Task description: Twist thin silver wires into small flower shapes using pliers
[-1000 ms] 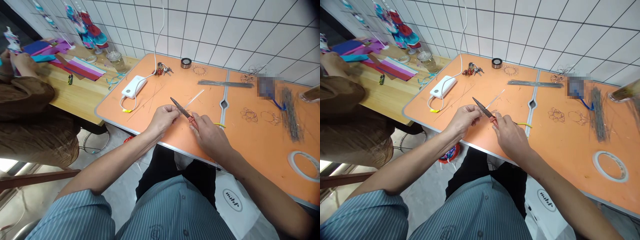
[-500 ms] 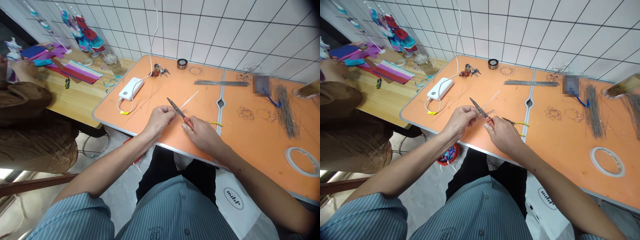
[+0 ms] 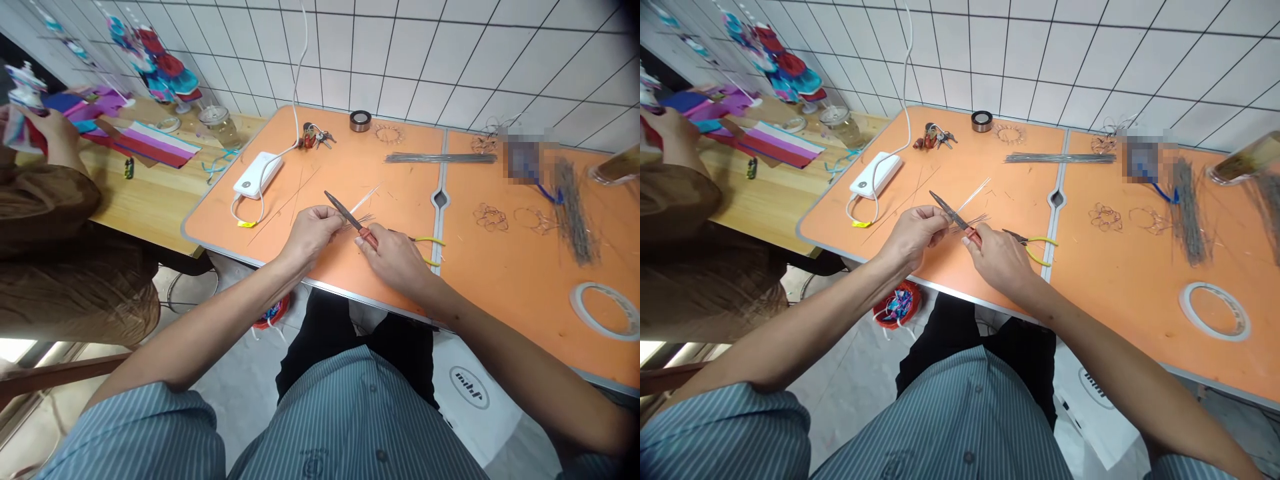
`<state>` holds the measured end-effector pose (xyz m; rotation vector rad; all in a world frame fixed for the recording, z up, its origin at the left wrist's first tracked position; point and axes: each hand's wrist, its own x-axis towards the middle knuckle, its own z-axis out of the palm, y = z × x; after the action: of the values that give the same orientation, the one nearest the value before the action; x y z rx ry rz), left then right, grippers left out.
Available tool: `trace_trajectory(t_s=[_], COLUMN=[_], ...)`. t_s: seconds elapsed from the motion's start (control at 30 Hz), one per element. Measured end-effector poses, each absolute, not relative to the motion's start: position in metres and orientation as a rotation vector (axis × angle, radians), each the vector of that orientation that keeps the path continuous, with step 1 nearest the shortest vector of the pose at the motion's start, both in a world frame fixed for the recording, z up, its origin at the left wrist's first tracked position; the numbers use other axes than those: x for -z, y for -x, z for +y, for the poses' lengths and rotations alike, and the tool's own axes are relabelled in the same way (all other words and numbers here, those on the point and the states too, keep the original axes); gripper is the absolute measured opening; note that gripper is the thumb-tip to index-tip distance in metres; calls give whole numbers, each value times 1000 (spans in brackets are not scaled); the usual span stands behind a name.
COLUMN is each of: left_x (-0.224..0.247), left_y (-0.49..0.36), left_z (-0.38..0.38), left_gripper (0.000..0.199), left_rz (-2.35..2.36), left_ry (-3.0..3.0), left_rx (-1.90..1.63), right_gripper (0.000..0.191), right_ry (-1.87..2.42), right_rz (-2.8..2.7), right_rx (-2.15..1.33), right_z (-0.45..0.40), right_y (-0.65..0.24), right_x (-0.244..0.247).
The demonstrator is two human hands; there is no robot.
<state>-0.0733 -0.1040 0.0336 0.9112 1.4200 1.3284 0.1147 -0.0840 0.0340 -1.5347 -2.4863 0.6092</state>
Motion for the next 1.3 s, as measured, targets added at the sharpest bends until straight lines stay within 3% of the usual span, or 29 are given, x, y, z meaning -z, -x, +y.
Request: trace_trajectory(t_s=[0.77, 1.3], left_x=[-33, -43], left_y=[74, 68], left_z=[-104, -100], left_gripper=[16, 40], left_rz=[1479, 1660], left_ry=[-915, -952], left_rx=[-1349, -1288], right_gripper=[35, 36], right_ry=[1547, 1363], right_rz=[-2441, -2357], right_rx=[-759, -720], right_z=[-82, -69], right_y=[-104, -100], right_x=[-40, -20])
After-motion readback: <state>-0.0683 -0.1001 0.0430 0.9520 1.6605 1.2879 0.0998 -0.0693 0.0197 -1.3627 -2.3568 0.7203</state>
